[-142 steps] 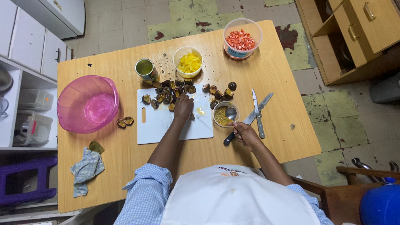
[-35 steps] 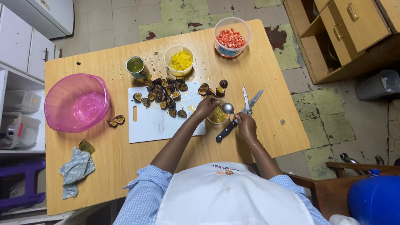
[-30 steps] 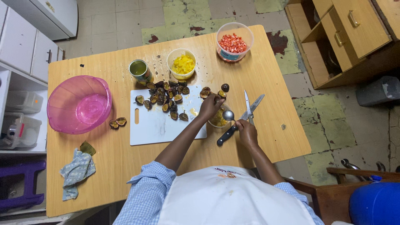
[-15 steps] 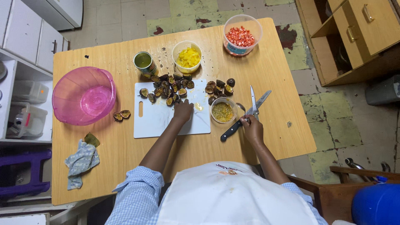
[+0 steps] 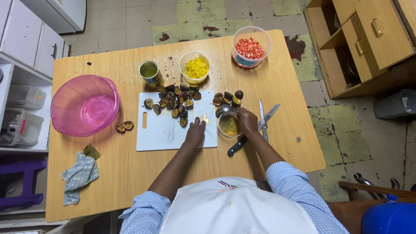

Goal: The person scoops the pulp from halved passion fruits into a small bowl using a spoon. The person handles each fruit half individually, placing the emptied skins back on the cutting board.

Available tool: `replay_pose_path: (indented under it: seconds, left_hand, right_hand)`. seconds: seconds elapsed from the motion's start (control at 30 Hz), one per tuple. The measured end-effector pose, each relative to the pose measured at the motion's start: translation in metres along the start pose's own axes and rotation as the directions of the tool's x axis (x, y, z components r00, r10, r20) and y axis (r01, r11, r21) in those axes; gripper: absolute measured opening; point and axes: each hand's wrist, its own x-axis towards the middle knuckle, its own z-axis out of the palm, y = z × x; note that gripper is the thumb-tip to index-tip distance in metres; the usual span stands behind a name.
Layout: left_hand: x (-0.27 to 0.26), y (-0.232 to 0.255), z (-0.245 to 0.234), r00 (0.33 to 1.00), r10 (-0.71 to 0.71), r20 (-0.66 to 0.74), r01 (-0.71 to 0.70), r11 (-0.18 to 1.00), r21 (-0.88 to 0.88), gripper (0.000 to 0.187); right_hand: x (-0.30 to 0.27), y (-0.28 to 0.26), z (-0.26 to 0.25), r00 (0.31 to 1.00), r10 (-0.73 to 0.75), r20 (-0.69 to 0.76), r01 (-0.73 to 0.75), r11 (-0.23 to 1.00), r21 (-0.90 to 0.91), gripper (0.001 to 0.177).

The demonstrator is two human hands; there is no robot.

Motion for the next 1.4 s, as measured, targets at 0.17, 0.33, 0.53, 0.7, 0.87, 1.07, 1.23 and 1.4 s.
replay_pose_path:
  seconds: [0.17,0.33,0.53,0.7,0.87,1.07,1.23,1.4]
  left_hand:
    - [-0.005,0.007,-0.016,0.999,-0.036,0.020,0.037,0.997,-0.066,0.032]
    - [-0.006,0.005,-0.018,0.998,-0.058,0.031,0.062,0.989,-0.136,0.032]
    - [-0.007,0.001,-0.015,0.998,-0.062,0.018,0.064,0.982,-0.177,0.032]
    - [-0.003,-0.007,-0.011,0.996,-0.078,0.043,0.086,0.960,-0.268,0.033]
    - [-0.002,-0.019,0.006,0.959,-0.246,0.139,0.278,0.738,-0.615,0.038]
    - [-0.013,0.024,-0.049,0.933,-0.186,0.309,0.182,-0.497,-0.848,0.043]
    - [0.017,0.033,-0.031,0.983,-0.146,0.112,-0.027,-0.716,-0.698,0.030]
    - [0.041,0.065,-0.026,0.992,-0.119,0.041,-0.047,-0.656,-0.753,0.018]
  right_hand:
    - [0.003,0.004,0.002,0.993,0.108,0.054,-0.111,0.993,0.047,0.018]
    - [0.010,0.004,0.010,0.962,0.275,0.004,-0.248,0.862,0.443,0.018]
    - [0.036,-0.016,-0.028,0.933,0.236,-0.273,-0.166,0.952,0.257,0.025]
    - [0.058,-0.027,-0.058,0.969,0.188,-0.158,-0.157,0.969,0.192,0.035]
    - [0.057,-0.022,-0.066,0.976,0.190,-0.109,-0.169,0.970,0.177,0.034]
    - [0.015,-0.062,-0.095,0.973,0.229,-0.035,-0.197,0.897,0.395,0.037]
    - [-0.040,-0.089,-0.090,0.973,0.146,0.178,-0.209,0.883,0.420,0.031]
    - [-0.064,-0.096,-0.099,0.996,0.019,0.090,-0.038,0.976,0.214,0.030]
